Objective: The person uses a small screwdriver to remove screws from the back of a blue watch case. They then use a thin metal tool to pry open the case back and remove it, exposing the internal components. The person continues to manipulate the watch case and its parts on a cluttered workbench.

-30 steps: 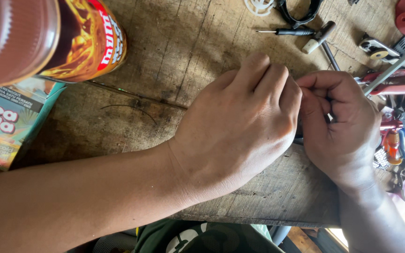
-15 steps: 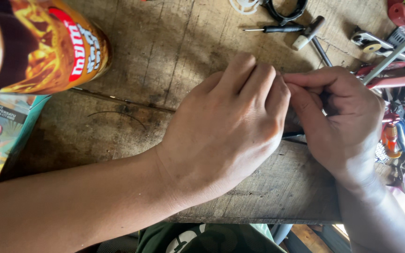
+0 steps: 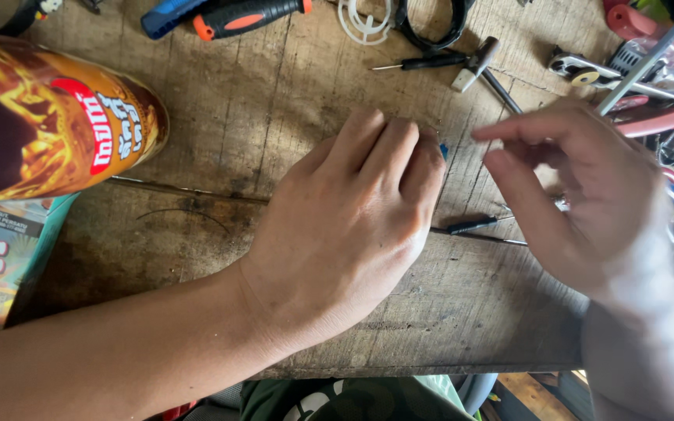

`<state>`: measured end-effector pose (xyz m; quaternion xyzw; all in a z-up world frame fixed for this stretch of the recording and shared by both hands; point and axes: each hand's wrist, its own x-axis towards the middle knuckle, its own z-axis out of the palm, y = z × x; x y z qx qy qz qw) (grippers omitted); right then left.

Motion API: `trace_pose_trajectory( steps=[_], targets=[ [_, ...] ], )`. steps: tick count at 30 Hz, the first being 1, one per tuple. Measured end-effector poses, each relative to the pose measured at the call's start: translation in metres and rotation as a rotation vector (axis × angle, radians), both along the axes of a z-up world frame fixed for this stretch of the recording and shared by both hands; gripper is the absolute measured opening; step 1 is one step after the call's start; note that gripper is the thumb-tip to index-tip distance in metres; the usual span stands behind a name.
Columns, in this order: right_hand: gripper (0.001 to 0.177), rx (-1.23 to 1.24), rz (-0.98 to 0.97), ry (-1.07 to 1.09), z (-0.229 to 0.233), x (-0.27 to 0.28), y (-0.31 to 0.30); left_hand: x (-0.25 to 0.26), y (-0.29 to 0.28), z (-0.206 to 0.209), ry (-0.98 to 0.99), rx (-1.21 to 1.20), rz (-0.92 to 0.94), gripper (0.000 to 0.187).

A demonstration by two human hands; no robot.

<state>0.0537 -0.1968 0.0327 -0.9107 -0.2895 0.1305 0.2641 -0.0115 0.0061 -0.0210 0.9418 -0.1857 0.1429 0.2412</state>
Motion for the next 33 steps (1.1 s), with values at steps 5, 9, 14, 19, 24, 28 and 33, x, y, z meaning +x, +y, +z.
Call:
trace_pose_trajectory(
  steps=[5,9,14,19,24,28,33],
  targets=[
    [0.023,-0.172,0.338,-0.114,0.011,0.0,-0.031,0.0,-0.001,0.0,0.024,0.01,0.005,0.035],
    [0.02,-0.176,0.402,-0.158,0.003,-0.007,-0.035,0.001,-0.001,0.003,0.045,-0.017,-0.031,0.034],
    [0.01,-0.178,0.406,-0.234,-0.001,-0.006,-0.04,0.004,-0.003,0.007,0.041,-0.054,-0.031,0.028],
    [0.018,0.068,0.18,0.091,-0.009,0.007,-0.052,0.006,-0.005,0.012,0.061,-0.106,-0.018,0.019],
    [0.042,0.606,0.093,-0.042,-0.038,0.007,-0.03,0.007,-0.005,0.015,0.048,-0.077,0.008,0.017],
    [0.021,0.668,-0.08,-0.038,-0.05,-0.004,-0.005,0.008,-0.003,0.013,0.065,-0.053,-0.003,0.023],
    [0.026,0.581,-0.025,-0.07,-0.053,-0.002,-0.006,0.008,-0.002,0.011,0.057,-0.032,-0.004,0.023]
  ],
)
